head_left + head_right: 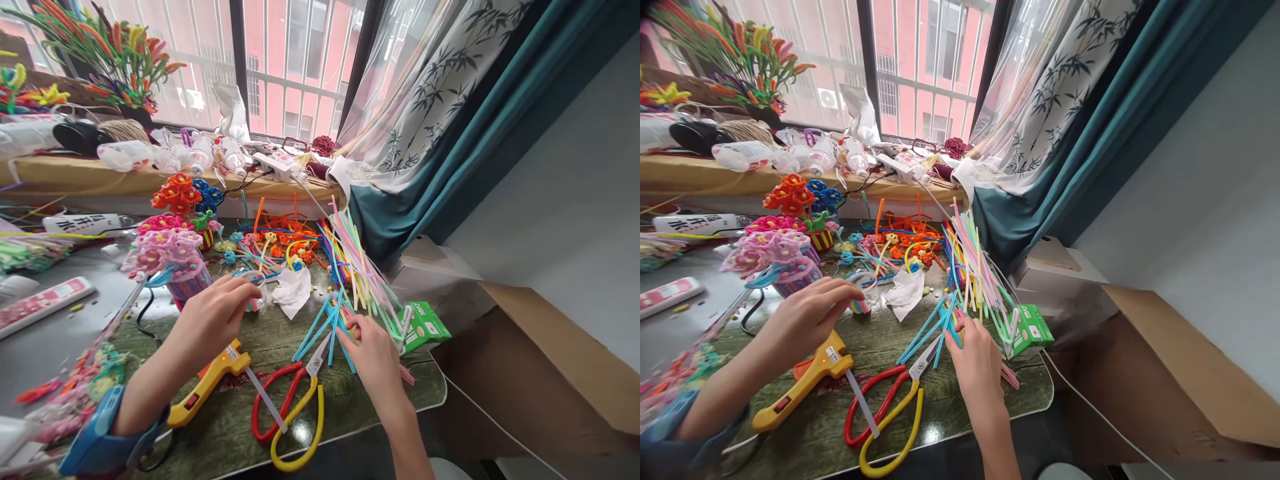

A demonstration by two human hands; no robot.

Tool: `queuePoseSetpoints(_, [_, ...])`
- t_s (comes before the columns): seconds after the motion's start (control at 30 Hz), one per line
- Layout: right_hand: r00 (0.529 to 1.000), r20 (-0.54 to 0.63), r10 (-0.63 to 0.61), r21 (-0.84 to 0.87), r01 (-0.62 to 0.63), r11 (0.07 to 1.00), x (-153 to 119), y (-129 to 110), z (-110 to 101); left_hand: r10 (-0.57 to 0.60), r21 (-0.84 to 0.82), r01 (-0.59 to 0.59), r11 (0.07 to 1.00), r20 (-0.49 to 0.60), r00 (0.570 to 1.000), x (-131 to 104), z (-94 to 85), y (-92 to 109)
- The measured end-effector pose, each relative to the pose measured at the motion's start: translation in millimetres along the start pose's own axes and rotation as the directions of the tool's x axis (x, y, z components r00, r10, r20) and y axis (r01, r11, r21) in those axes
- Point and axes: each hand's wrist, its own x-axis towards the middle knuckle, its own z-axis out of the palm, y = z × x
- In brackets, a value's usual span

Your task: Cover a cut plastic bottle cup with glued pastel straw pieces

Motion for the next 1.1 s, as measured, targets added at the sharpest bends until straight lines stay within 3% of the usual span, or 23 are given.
queuePoseSetpoints(0.1, [1.000,0.002,-0.025,-0.044,0.026,0.999,4,-7,7,0.010,0.023,-0.014,1.000,0.169,0.986,-3,2.8,21])
queuePoseSetpoints(0.2, [0.999,0.004,-0.045,-0.063,0.046,0.997,7,-12,13,0.030,0.023,-0.041,0.999,0.378,0.925,-6,8.0,41])
queuePoseSetpoints(0.27, [0.999,-0.022,-0.038,-0.066,0.036,0.997,7,-14,15,0.073,-0.006,-0.078,0.997,0.416,0.907,-6,13.4,51])
queuePoseSetpoints(0.57, [1.000,-0.018,-0.008,0.114,0.010,0.993,4,-2,3,0.145,0.070,-0.193,0.979,0.430,0.891,12,37.9,69])
queuePoseSetpoints(0.7, [0.998,-0.019,0.066,0.052,-0.065,0.997,1,13,-4,0.135,0.085,-0.188,0.978,0.426,0.895,21,38.1,68])
queuePoseSetpoints(0.8, [0.999,0.006,0.053,0.032,-0.054,0.998,0,20,-3,0.114,0.088,-0.163,0.983,0.407,0.906,25,36.9,65])
queuePoseSetpoints(0.93, [1.000,-0.009,0.018,0.076,-0.017,0.997,1,19,2,0.099,0.079,-0.139,0.987,0.384,0.918,26,36.9,60])
queuePoseSetpoints(1.1, [1.000,0.024,-0.008,0.002,0.008,1.000,2,13,4,0.092,0.041,-0.115,0.993,0.356,0.930,24,38.5,56])
